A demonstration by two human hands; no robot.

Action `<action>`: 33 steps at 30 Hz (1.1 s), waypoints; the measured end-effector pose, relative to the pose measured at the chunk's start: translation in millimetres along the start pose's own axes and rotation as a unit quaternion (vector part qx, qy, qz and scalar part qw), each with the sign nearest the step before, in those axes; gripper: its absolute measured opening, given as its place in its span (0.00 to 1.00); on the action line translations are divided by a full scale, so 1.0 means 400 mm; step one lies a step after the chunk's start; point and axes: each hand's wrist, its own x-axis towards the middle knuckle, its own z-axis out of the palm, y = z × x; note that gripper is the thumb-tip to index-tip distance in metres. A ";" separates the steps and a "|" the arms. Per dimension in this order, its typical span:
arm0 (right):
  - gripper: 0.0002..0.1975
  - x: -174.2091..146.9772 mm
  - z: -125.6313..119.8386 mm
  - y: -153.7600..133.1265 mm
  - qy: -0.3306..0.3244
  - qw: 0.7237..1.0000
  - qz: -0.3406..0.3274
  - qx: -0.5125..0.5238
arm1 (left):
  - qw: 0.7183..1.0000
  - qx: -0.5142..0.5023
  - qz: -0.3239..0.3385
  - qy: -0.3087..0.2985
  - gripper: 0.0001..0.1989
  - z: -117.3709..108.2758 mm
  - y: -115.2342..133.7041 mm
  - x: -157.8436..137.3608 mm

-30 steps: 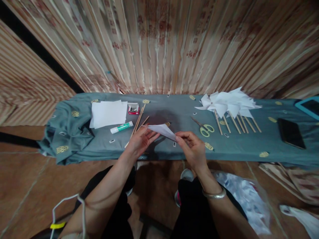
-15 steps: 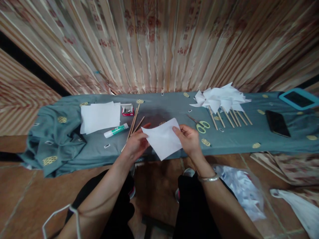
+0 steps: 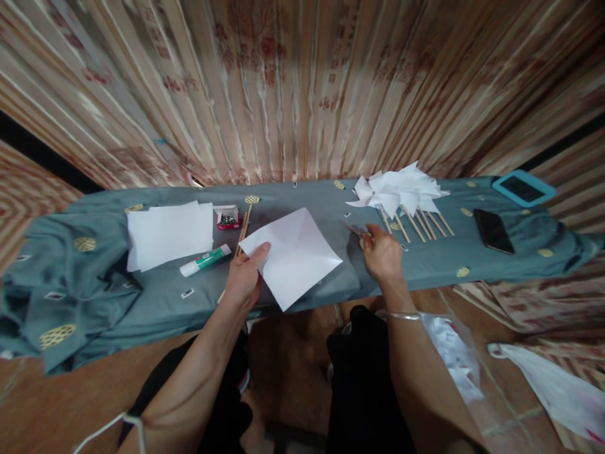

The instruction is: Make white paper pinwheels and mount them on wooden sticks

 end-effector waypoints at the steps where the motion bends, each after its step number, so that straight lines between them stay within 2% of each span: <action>1: 0.19 0.004 0.000 0.027 -0.006 1.000 0.002 -0.017 | 1.000 -0.004 0.003 0.004 0.14 0.004 0.004 0.003; 4: 0.14 0.002 0.010 0.077 -0.021 0.999 -0.006 -0.035 | 1.000 -0.016 0.015 0.008 0.13 0.016 0.010 0.007; 7: 0.10 -0.004 0.018 0.089 -0.031 0.998 -0.013 -0.044 | 0.999 -0.032 0.020 0.001 0.11 0.031 0.007 0.007; 11: 0.06 -0.004 0.013 0.093 -0.059 0.997 0.027 -0.043 | 0.998 -0.056 0.026 -0.006 0.09 0.048 -0.001 0.013; 13: 0.07 -0.005 0.007 0.097 -0.067 0.996 0.040 -0.039 | 0.997 -0.069 0.027 -0.014 0.09 0.053 -0.003 0.018; 15: 0.09 -0.008 0.000 0.097 -0.074 0.996 0.058 0.013 | 0.997 -0.075 0.023 -0.026 0.10 0.053 -0.003 0.023; 17: 0.12 -0.016 -0.011 0.089 -0.092 0.985 0.090 0.114 | 0.996 -0.074 0.021 -0.033 0.12 0.052 0.000 0.026; 21: 0.22 -0.048 -0.044 0.030 -0.153 0.937 0.122 0.290 | 0.996 -0.069 0.044 -0.030 0.13 0.043 0.011 0.030; 23: 0.26 -0.071 -0.060 -0.014 -0.196 0.847 0.167 0.465 | 0.995 -0.070 0.067 -0.027 0.12 0.037 0.021 0.033; 24: 0.25 -0.082 -0.065 -0.035 -0.212 0.813 0.186 0.509 | 0.994 -0.073 0.079 -0.023 0.12 0.034 0.026 0.035; 26: 0.23 -0.105 -0.065 -0.072 -0.221 0.768 0.206 0.565 | 0.991 -0.084 0.104 -0.017 0.11 0.027 0.039 0.038; 30: 0.16 -0.141 -0.029 -0.114 -0.269 0.716 0.199 0.612 | 0.986 -0.099 0.136 -0.009 0.11 0.008 0.069 0.039; 33: 0.17 -0.162 0.001 -0.132 -0.319 0.698 0.196 0.611 | 0.985 -0.095 0.143 -0.004 0.12 -0.008 0.085 0.039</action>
